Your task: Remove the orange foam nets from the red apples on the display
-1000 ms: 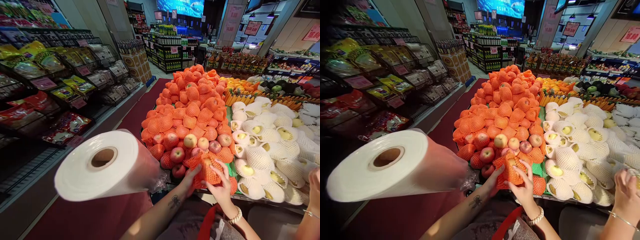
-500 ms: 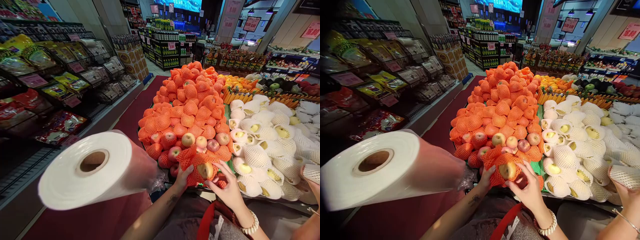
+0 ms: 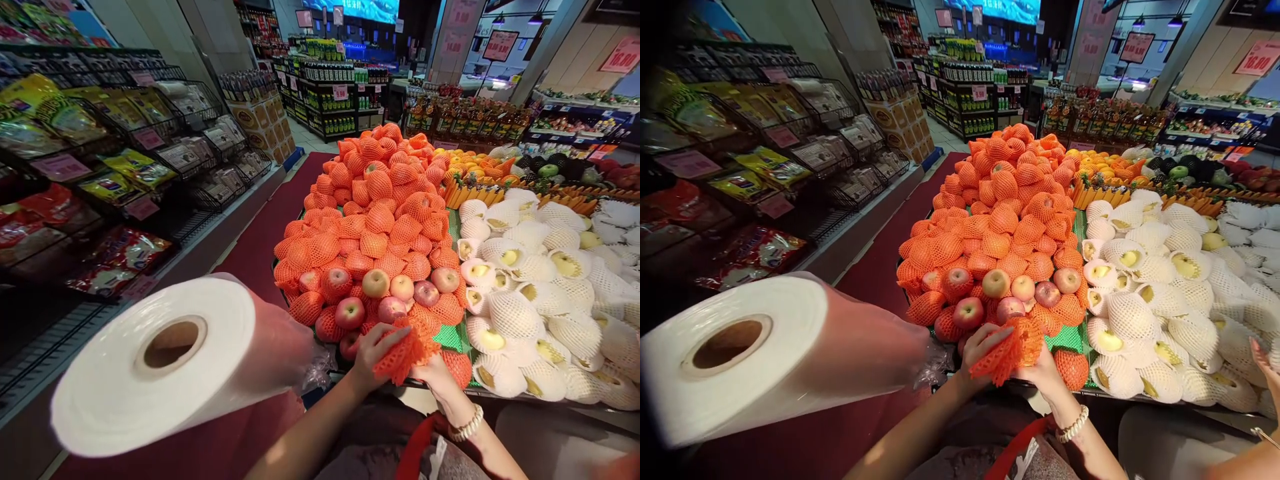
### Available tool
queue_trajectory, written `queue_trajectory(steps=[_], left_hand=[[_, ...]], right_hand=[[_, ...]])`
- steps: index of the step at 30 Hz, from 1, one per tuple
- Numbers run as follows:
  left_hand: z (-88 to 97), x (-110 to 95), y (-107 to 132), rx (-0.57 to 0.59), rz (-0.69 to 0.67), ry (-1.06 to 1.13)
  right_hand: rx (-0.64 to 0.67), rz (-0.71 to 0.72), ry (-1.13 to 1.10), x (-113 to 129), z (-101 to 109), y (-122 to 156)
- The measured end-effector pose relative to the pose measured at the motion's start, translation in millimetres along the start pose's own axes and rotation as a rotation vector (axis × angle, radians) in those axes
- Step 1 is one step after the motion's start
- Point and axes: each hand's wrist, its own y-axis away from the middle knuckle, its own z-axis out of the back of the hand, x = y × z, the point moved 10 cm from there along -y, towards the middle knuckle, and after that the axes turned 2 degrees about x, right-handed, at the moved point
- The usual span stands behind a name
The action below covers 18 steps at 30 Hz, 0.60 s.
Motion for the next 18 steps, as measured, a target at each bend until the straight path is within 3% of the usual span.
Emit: queue_trajectory(steps=[6,10,14,18], left_hand=[[8.0,13,-15,0.073,0.032,-0.025],[35.9,26,-18,-0.061,0.108,-0.115],[66.2,22,-13,-0.246,0.103,-0.19],[63.6,12,-1,-0.156,0.062,-0.19]], right_hand=[[-0.095,-0.027,0.028,4,18,8],[-0.088,0.023,0.002,11,29,15],[-0.065,0.069,0.023,19,51,20],[-0.069,0.21,0.214,39,81,24]])
